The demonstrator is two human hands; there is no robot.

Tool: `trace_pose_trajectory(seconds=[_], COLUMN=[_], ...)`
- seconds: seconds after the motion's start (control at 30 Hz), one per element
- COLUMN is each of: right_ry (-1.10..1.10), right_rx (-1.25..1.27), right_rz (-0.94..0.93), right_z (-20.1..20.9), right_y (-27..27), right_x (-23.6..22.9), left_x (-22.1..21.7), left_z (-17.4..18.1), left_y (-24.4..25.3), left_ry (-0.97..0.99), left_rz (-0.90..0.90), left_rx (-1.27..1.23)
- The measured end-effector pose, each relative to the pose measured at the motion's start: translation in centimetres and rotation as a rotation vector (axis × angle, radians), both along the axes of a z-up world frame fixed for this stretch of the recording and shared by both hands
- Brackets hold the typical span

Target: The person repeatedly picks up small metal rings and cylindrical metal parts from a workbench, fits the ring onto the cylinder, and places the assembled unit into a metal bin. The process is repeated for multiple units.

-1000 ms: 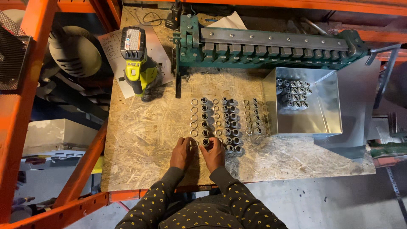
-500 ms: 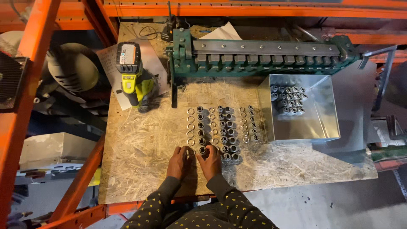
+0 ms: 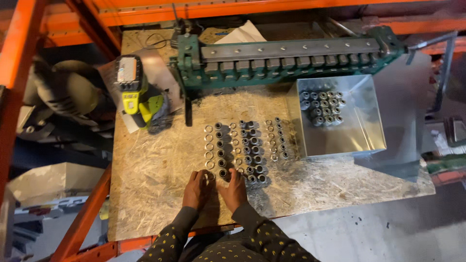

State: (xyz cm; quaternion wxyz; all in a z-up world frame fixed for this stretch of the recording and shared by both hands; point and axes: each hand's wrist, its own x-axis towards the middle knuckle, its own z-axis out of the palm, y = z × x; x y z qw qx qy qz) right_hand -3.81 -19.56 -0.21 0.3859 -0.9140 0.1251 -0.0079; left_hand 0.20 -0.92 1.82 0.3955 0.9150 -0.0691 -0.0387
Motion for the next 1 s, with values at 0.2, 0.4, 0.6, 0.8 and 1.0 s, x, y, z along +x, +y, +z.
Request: trace_pose_trajectory(seconds=[0.2,0.4,0.6,0.8,1.0], right_ry=[-0.019,0.001,-0.208,-0.386,-0.211], right_rx=[0.36,0.416,0.299,0.115,0.036], right_rz=[0.035,-0.184,-0.361,-0.481,-0.272], right_z=[8.3,6.2,13.8,11.4,6.8], right_y=[-5.1,-15.0,-23.2,-35.5,-43.5], right_x=[-4.0,-5.8,-4.1,2.7,8.9], left_x=[0.4,0.1,0.2,-0.3,-0.5], left_z=[-3.4,-1.5,-0.2,1.7,-2.2], left_y=[0.6,0.1,-0.9,-3.1,-2.2], left_ry=[0.054,0.054,-0.077,0.168,0.044], left_rz=[-0.027,-0.002,0.022,0.283,0.269], left_rx=[-0.124,-0.128,-0.01,-0.058,0.024])
